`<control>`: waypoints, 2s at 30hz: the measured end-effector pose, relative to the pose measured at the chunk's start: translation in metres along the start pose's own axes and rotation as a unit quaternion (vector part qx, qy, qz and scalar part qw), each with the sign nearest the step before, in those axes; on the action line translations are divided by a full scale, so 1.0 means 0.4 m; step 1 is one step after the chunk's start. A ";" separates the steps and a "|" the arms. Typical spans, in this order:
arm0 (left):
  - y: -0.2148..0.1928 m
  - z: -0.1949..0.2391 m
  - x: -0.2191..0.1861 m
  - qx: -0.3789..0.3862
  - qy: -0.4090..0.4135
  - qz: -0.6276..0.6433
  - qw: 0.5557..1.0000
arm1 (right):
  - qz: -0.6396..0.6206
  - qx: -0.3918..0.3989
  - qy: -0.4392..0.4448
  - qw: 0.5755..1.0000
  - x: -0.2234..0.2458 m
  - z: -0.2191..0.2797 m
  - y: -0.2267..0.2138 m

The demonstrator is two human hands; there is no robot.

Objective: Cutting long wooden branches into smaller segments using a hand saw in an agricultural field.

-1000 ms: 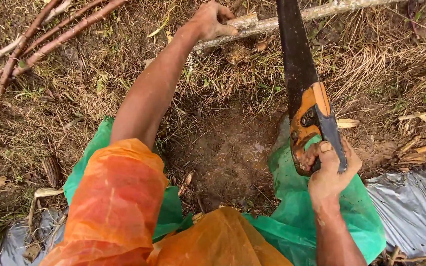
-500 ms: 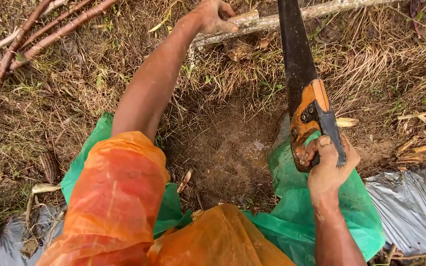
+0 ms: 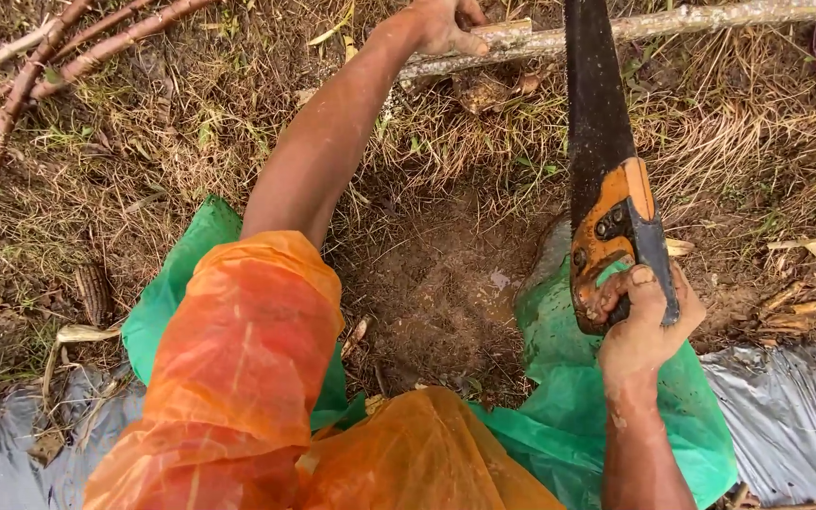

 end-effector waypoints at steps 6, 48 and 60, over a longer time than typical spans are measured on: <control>0.008 0.010 -0.006 0.011 0.006 -0.001 1.000 | 0.023 -0.085 0.025 0.996 -0.060 0.002 -0.040; 0.053 0.171 -0.199 0.061 -0.031 -0.320 0.945 | 0.047 0.051 0.053 0.996 0.004 0.018 0.108; 0.070 0.125 -0.120 0.047 -0.030 -0.421 0.905 | 0.133 0.038 0.034 0.990 -0.002 0.027 0.107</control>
Point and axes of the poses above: each hand's wrist, its own z-axis away from the middle knuckle, its own y-axis out of the palm, x = y × z, the point moved 5 cm from there along -z, towards the middle knuckle, and after that the axes turned 2 degrees about y, right-handed, at the moved point
